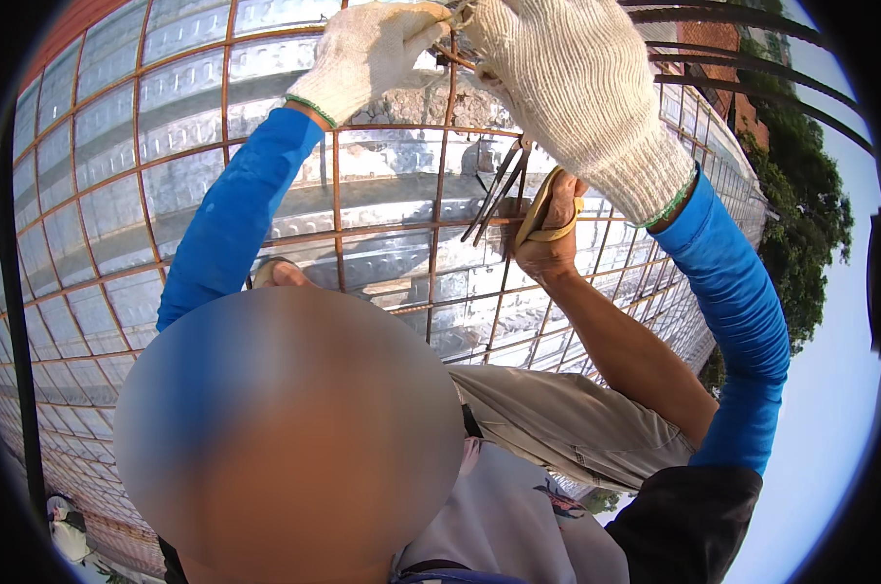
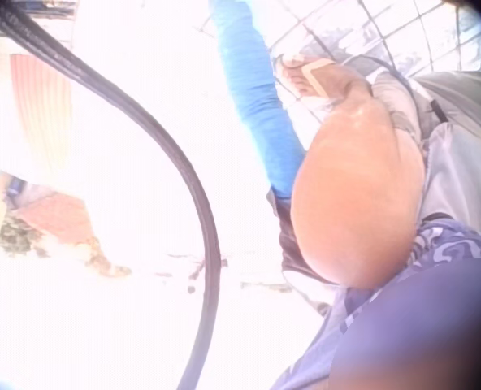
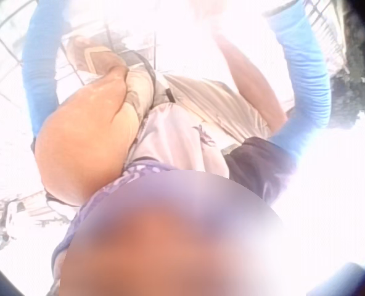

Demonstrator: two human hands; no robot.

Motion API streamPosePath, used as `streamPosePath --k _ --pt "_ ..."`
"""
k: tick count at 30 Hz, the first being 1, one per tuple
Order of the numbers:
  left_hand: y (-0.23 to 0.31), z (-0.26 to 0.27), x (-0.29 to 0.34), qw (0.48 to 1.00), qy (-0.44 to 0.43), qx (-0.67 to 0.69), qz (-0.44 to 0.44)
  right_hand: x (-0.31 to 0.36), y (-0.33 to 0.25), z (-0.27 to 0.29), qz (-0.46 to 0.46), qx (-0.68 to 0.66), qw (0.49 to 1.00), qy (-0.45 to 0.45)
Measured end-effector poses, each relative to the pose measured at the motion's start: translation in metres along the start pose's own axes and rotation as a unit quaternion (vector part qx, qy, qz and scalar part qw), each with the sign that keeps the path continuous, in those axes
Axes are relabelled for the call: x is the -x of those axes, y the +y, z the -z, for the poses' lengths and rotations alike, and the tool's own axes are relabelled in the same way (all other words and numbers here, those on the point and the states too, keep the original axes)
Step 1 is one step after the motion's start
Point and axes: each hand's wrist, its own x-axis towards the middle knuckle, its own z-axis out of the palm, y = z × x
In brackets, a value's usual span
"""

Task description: The person is assembling a rebar grid on a construction site. They use pliers to bend and secure the rebar pieces together, forming a grid structure.

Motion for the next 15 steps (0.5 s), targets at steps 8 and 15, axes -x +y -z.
streamPosePath --k 8,15 --pt "-0.009 0.046 -0.024 0.963 -0.08 0.256 0.006 0.121 -0.093 -0.074 -0.516 -0.194 0.723 -0.415" --pt "-0.013 0.087 -0.051 0.912 -0.132 0.382 0.062 0.163 -0.138 -0.12 -0.656 -0.201 0.695 -0.216"
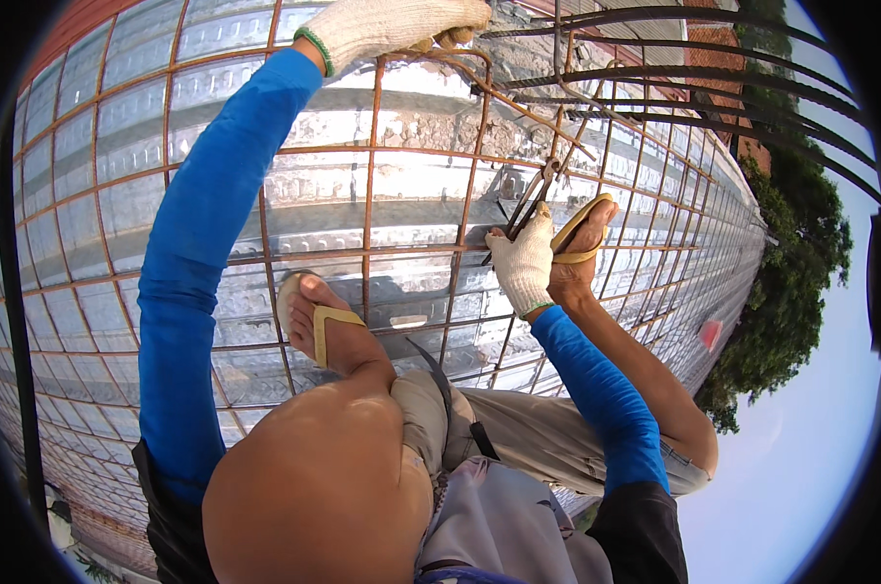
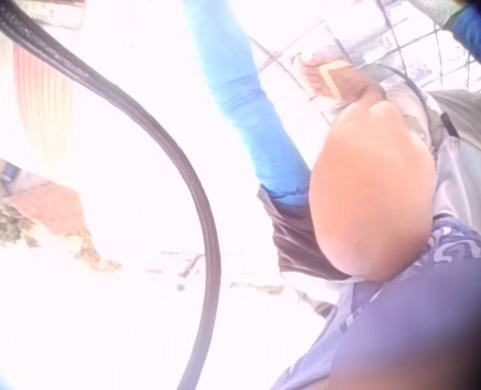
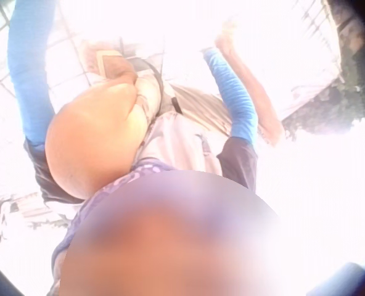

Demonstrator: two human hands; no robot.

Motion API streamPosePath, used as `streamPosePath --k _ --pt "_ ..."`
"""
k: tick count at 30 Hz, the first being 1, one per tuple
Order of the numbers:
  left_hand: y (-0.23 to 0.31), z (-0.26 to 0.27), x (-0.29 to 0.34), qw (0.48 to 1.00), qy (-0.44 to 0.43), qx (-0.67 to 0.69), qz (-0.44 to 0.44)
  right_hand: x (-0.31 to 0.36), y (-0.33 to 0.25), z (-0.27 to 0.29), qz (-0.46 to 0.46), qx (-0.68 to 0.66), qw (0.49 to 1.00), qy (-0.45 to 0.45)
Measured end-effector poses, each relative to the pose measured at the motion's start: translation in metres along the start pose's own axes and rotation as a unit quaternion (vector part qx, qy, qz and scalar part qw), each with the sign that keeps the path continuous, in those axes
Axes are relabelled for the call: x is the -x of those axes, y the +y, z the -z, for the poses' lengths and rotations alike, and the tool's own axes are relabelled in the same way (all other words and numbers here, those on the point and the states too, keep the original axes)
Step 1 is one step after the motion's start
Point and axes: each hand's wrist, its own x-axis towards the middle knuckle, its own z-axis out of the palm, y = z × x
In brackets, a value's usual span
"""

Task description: The person is assembling a rebar grid on a construction site. They use pliers to bend and secure the rebar pieces together, forming a grid structure.

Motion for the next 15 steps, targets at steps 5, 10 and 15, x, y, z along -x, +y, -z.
streamPosePath --k 5,10,15 --pt "0.005 0.008 0.002 0.999 0.003 0.036 0.011 -0.004 -0.01 -0.001 -0.108 -0.117 0.987 -0.008" --pt "0.005 0.003 0.0 0.997 0.011 0.071 0.001 0.029 -0.008 0.046 -0.064 -0.069 0.992 -0.089" --pt "-0.004 0.012 -0.001 0.999 0.042 0.013 0.021 0.076 -0.108 0.208 0.134 0.066 0.955 -0.255"
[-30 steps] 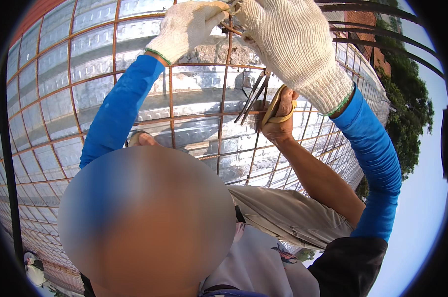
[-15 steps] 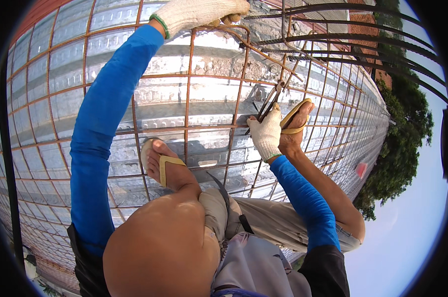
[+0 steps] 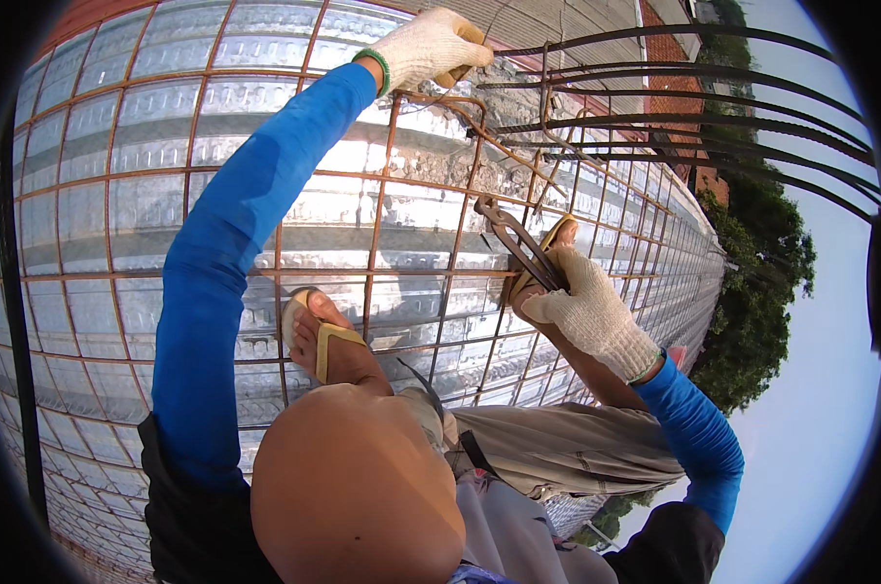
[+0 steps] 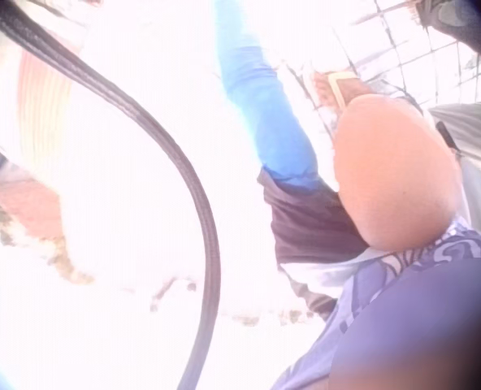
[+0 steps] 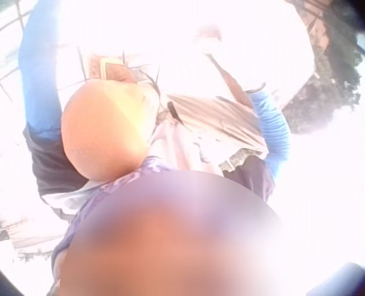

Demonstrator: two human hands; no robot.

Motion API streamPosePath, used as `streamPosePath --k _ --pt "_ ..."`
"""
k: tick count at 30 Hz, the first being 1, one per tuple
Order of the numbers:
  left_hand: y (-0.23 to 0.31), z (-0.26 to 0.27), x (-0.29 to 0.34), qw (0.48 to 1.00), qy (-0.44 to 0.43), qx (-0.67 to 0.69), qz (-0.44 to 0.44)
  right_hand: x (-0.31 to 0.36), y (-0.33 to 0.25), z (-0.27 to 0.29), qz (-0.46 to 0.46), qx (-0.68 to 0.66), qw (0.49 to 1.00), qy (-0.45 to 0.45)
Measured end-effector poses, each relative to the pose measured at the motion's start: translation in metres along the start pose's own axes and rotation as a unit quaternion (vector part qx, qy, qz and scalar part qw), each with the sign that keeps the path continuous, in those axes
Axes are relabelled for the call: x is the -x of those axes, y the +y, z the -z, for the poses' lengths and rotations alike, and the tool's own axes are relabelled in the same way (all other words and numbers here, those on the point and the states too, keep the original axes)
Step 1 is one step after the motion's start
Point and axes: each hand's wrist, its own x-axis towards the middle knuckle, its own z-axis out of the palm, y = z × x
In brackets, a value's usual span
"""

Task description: The person is assembling a rebar grid on a construction site. They use pliers to bend and secure the rebar pieces together, forming a grid structure.

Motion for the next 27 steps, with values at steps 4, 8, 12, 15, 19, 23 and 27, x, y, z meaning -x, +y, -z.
streamPosePath --k 4,8,12,15,19,23,27 --pt "0.001 0.008 -0.003 0.992 0.014 -0.128 0.015 0.064 -0.041 0.077 0.064 0.152 0.979 0.118" --pt "0.01 0.01 0.001 0.999 0.031 -0.012 0.04 0.086 -0.048 0.108 0.093 0.132 0.955 0.248" --pt "0.004 0.016 0.009 0.998 0.046 -0.009 0.034 0.047 -0.078 0.117 0.087 0.096 0.967 0.221" --pt "-0.011 0.019 0.011 0.995 0.079 -0.06 -0.028 -0.002 -0.098 0.116 0.109 0.112 0.969 0.193" --pt "-0.02 0.019 0.014 0.987 0.099 -0.12 -0.041 -0.082 -0.088 0.117 0.133 -0.034 0.969 0.207" --pt "-0.002 0.027 0.019 0.998 0.043 -0.018 0.038 -0.119 -0.091 0.102 0.013 -0.216 0.959 0.183" --pt "0.005 0.038 0.009 0.994 -0.005 0.046 0.099 -0.164 -0.077 0.096 -0.01 -0.326 0.943 0.06"
